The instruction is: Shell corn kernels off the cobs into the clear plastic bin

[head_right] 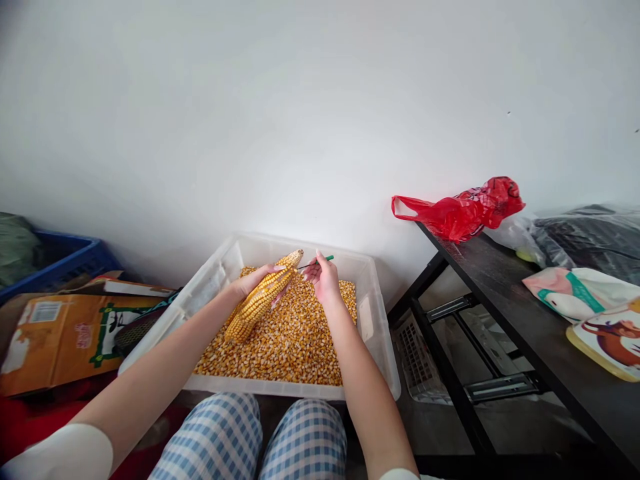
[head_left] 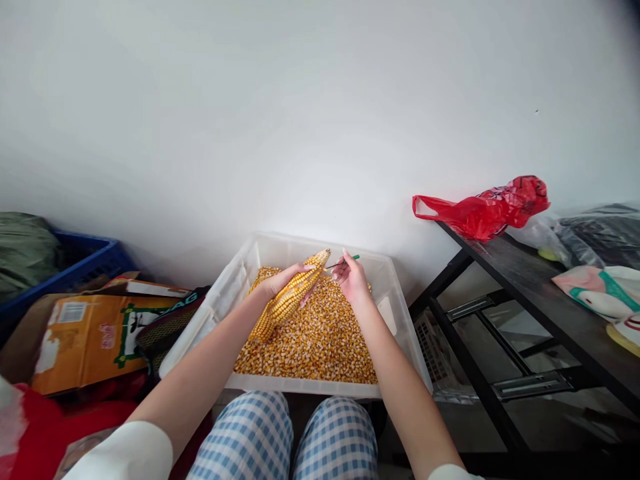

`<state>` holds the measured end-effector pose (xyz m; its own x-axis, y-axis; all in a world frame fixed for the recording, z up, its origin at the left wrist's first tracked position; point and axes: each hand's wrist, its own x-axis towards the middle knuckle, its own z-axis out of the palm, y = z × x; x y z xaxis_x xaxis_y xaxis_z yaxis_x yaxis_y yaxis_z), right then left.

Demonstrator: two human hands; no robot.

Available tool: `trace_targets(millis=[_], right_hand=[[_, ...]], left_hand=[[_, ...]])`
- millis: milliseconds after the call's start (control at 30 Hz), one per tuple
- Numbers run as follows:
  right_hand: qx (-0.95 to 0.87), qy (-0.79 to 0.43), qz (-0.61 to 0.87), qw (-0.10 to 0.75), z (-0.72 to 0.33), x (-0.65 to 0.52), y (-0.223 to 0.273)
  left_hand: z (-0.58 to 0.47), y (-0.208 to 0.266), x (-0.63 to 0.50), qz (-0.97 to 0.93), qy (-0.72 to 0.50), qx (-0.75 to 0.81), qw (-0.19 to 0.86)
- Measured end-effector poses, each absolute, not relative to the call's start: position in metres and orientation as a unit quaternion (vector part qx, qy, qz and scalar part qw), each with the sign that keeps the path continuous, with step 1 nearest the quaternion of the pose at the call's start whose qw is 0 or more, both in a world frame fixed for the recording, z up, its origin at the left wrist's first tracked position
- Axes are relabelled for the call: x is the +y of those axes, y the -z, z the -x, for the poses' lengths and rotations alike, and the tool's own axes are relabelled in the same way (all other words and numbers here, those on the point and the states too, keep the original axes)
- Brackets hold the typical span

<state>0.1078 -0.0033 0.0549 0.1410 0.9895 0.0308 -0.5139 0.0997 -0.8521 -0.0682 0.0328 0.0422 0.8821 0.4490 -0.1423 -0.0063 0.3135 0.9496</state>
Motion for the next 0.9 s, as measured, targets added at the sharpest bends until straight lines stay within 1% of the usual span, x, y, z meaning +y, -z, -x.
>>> trace_targets(millis=[133,300,367,600,800,900], right_hand=[[-0.402,-0.524,0.369,0.654,-0.102,-0.009,-0.059],[-0.396,-0.456,0.372,0.704,-0.098,-0.01,-0.058],[-0.398,-0.445,0.372,0.711,-0.097,-0.01,-0.058],[-0.415,-0.475,0.376,0.679,-0.098,-0.01,-0.057],[-0.388,-0.547,0.382,0.636,-0.106,-0.004,-0.053],[-0.38,-0.576,0.393,0.608,-0.111,-0.001,-0.052]], left_hand=[[0.068,-0.04,0.036,-0.569,-0.167,0.205,0.779],[0.07,-0.04,0.037,-0.577,-0.184,0.215,0.766],[0.07,-0.041,0.037,-0.579,-0.183,0.222,0.763],[0.069,-0.043,0.033,-0.566,-0.169,0.238,0.771],[0.071,-0.045,0.03,-0.58,-0.102,0.268,0.763],[0.07,-0.042,0.031,-0.582,-0.095,0.288,0.755]])
